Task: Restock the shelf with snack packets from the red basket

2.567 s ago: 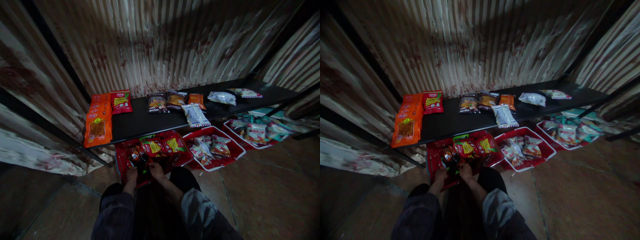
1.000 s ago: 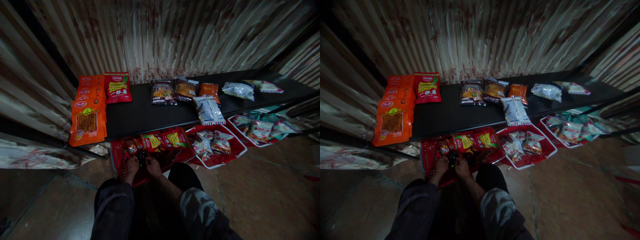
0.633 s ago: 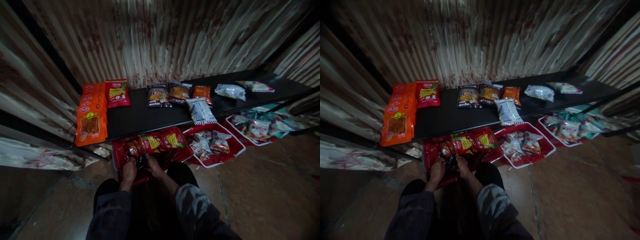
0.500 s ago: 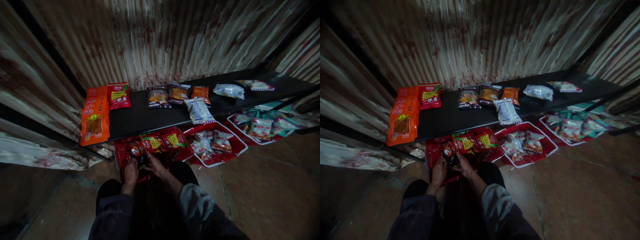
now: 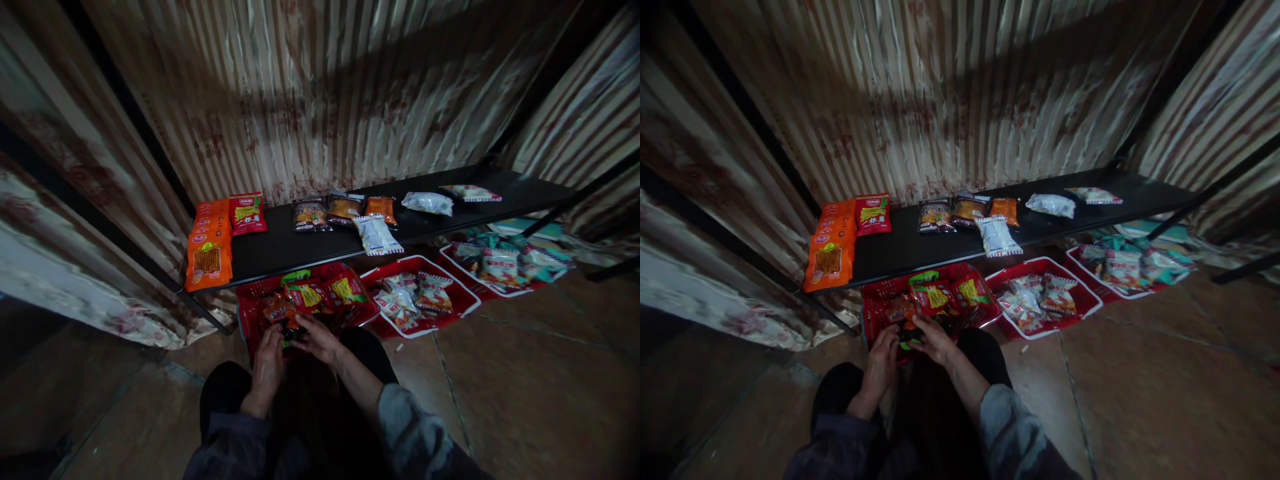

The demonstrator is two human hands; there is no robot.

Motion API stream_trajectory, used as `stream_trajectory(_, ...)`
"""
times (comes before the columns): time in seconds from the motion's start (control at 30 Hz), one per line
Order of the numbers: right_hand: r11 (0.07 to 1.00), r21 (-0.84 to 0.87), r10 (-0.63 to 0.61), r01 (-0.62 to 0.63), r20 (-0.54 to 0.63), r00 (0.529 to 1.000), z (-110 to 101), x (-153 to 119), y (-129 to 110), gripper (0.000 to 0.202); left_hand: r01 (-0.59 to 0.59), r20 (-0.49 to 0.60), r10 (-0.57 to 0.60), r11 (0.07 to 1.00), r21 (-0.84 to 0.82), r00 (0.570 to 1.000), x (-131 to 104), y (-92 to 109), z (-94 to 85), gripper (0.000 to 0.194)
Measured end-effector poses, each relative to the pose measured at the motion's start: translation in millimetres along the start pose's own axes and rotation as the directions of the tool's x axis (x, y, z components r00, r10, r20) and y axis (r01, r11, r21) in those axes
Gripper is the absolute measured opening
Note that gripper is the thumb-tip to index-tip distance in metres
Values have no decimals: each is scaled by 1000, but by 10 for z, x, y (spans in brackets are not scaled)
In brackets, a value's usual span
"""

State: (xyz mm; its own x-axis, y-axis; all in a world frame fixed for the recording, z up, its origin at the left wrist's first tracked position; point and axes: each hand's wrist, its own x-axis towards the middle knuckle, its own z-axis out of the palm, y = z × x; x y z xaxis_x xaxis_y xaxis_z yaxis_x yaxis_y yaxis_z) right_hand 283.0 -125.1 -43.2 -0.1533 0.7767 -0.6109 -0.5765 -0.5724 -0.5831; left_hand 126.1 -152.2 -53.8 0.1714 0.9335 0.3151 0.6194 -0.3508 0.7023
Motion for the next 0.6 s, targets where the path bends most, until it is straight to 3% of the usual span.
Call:
stream_trajectory(0.23,999,22,-28,28,-2,1000,6,-262,69,46,-113,-49,116,992,48,992,-186,272,-111,22)
stream_trajectory(0.4,993,36,-117,116,28,993,-10,-385,-40,63,-175,-64,177,984,46,982,-153,429,-164,22)
stream_trajectory(0.6,979,102,-184,175,87,979,32,-537,-142,67,-208,-86,212,976,59,973,-120,569,-219,21)
